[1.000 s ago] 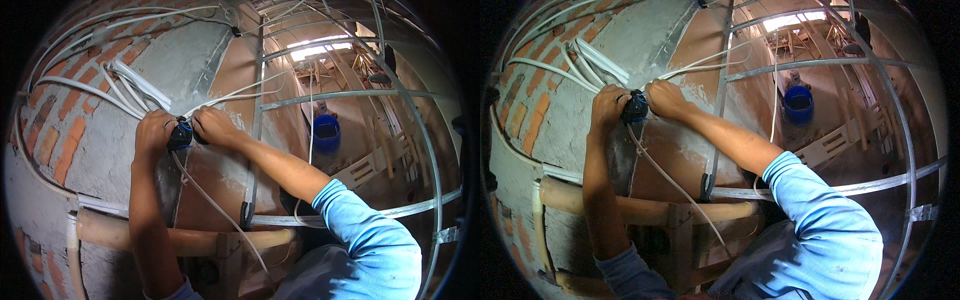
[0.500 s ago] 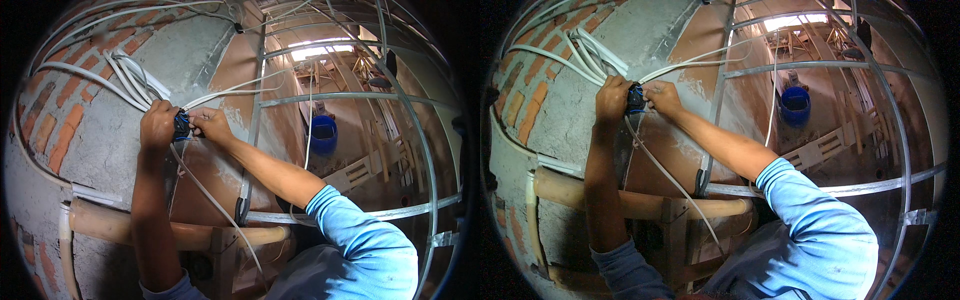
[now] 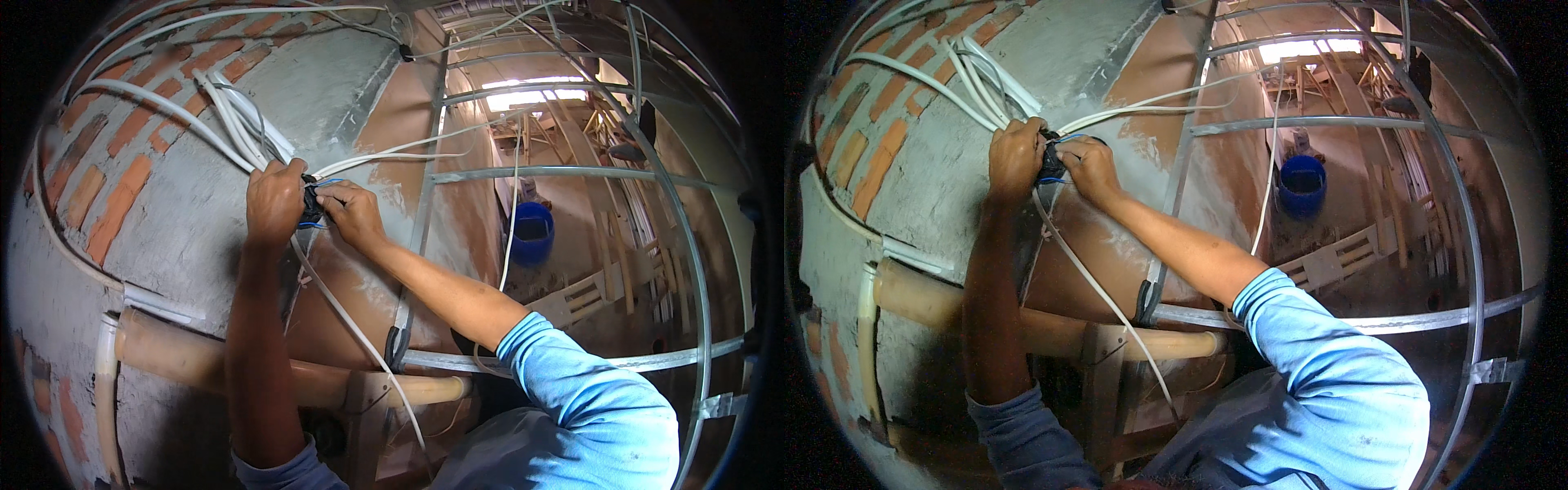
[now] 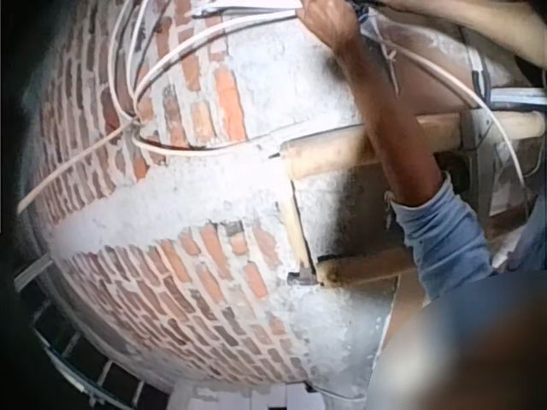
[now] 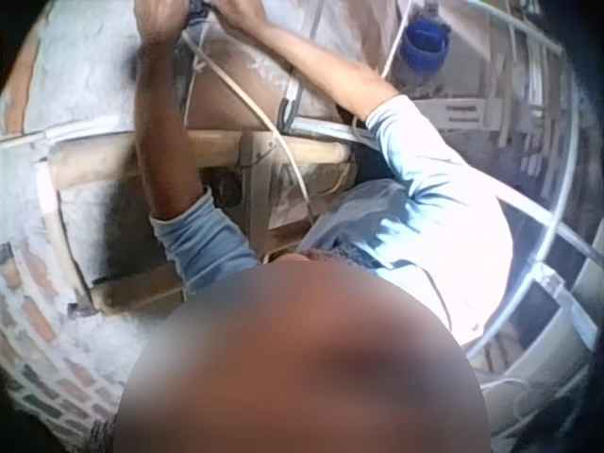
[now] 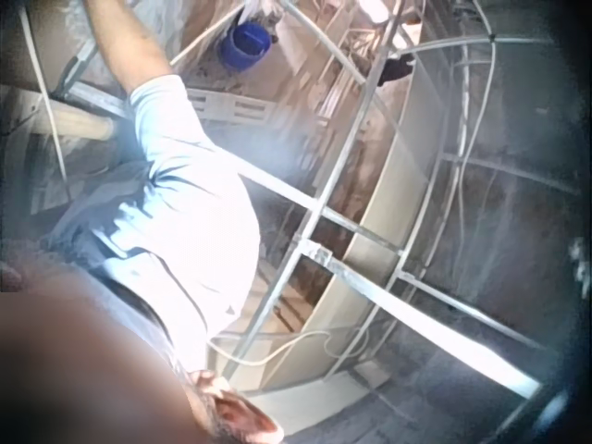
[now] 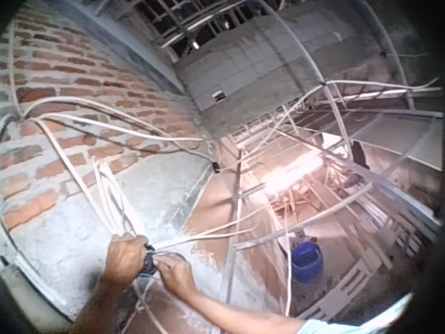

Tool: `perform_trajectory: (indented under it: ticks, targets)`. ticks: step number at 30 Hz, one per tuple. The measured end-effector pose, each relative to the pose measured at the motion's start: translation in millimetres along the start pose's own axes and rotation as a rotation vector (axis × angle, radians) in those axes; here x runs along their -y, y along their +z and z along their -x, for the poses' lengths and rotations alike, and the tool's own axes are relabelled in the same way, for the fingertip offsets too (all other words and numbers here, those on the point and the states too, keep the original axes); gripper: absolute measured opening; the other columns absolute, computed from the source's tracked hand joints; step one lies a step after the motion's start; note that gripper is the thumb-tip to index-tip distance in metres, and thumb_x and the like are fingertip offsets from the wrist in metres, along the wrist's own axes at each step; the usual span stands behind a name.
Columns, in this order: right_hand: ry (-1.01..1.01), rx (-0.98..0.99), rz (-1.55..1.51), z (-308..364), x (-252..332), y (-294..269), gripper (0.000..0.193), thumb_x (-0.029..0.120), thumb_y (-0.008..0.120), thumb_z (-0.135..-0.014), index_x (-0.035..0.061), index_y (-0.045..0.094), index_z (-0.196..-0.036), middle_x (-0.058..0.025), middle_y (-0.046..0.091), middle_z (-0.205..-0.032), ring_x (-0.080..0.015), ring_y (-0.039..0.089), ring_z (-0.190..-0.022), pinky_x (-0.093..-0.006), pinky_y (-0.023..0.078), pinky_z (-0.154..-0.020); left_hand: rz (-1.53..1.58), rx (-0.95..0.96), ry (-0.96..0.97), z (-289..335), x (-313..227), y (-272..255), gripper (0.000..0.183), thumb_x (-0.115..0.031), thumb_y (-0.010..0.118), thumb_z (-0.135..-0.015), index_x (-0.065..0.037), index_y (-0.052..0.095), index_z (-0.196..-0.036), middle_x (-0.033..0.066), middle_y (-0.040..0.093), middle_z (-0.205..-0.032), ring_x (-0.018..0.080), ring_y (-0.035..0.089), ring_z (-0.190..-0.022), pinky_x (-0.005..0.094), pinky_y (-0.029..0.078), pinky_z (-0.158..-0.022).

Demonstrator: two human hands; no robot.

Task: The person routes white electrical conduit along a metal ceiling grid, cuts sections with a tool, and secures them to a junction box on the wall. The person uses pliers and a screwdriver to strip and connect wires inside the junction box.

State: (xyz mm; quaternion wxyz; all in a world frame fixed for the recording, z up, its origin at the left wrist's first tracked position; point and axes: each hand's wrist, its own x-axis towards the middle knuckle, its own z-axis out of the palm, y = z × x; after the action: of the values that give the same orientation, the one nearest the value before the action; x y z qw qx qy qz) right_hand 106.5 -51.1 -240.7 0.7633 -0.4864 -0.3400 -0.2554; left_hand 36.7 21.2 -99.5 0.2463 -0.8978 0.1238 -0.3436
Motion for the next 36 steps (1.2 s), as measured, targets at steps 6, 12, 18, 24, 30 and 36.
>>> perform_trajectory:
  ticks: [6,12,18,24,30,36]
  targets:
    - [-0.279,0.098,0.24,-10.0,2.3,-15.4,0.014,0.009,0.07,-0.084,0.0041,0.072,-0.097,-0.0149,0.067,-0.09,-0.0335,0.065,-0.085,-0.0435,0.053,-0.078,-0.175,0.129,0.067,-7.3,-6.3,-4.8,0.008,-0.004,0.064,-0.079,-0.007,0.067,-0.086,0.0122,0.068,-0.077,0.0283,0.065,-0.083,0.0435,0.046,-0.075]
    - [-0.496,0.095,0.434,-29.4,4.0,-30.6,0.011,0.016,0.071,-0.083,0.0083,0.073,-0.091,-0.0088,0.062,-0.087,-0.0288,0.057,-0.089,-0.0396,0.048,-0.078,-0.088,0.415,-0.015,-20.5,-1.3,-16.8,0.02,0.0,0.065,-0.08,-0.004,0.07,-0.099,0.0168,0.068,-0.087,0.0338,0.066,-0.092,0.044,0.05,-0.081]
    - [-0.505,0.199,0.444,-37.9,0.4,-37.4,0.017,0.021,0.072,-0.081,0.0085,0.074,-0.092,-0.0082,0.063,-0.088,-0.0281,0.057,-0.091,-0.0401,0.046,-0.08,0.227,0.023,-0.353,-22.0,-25.1,-26.1,0.021,-0.001,0.06,-0.086,-0.001,0.069,-0.105,0.0218,0.069,-0.097,0.039,0.066,-0.093,0.0438,0.051,-0.083]
    - [-0.384,0.296,0.302,-44.4,-9.4,-41.5,0.018,0.023,0.067,-0.087,0.008,0.074,-0.094,-0.0085,0.066,-0.091,-0.0289,0.058,-0.091,-0.0385,0.048,-0.082,0.73,-0.622,-1.08,-2.4,-125.9,36.2,0.024,-0.006,0.049,-0.093,0.01,0.055,-0.11,0.0287,0.056,-0.11,0.042,0.057,-0.103,0.0467,0.045,-0.093]
    - [-0.453,0.391,0.339,-54.4,-16.3,-50.0,0.019,0.025,0.066,-0.088,0.0089,0.074,-0.094,-0.0094,0.064,-0.089,-0.0291,0.059,-0.09,-0.0389,0.05,-0.079,1.919,-0.5,-1.42,19.6,-89.5,75.7,0.043,-0.02,0.05,-0.102,0.004,0.046,-0.137,0.02,0.048,-0.143,0.0268,0.05,-0.132,0.0391,0.042,-0.108]
    - [-0.396,0.414,0.313,-56.3,-2.1,-48.8,0.019,0.022,0.066,-0.083,0.0073,0.073,-0.094,-0.0118,0.064,-0.089,-0.0313,0.059,-0.092,-0.0413,0.049,-0.081,2.117,-0.653,-1.388,12.3,-86.4,78.8,0.039,-0.026,0.041,-0.106,-0.005,0.049,-0.138,0.0111,0.049,-0.143,0.0237,0.049,-0.132,0.0386,0.04,-0.111]
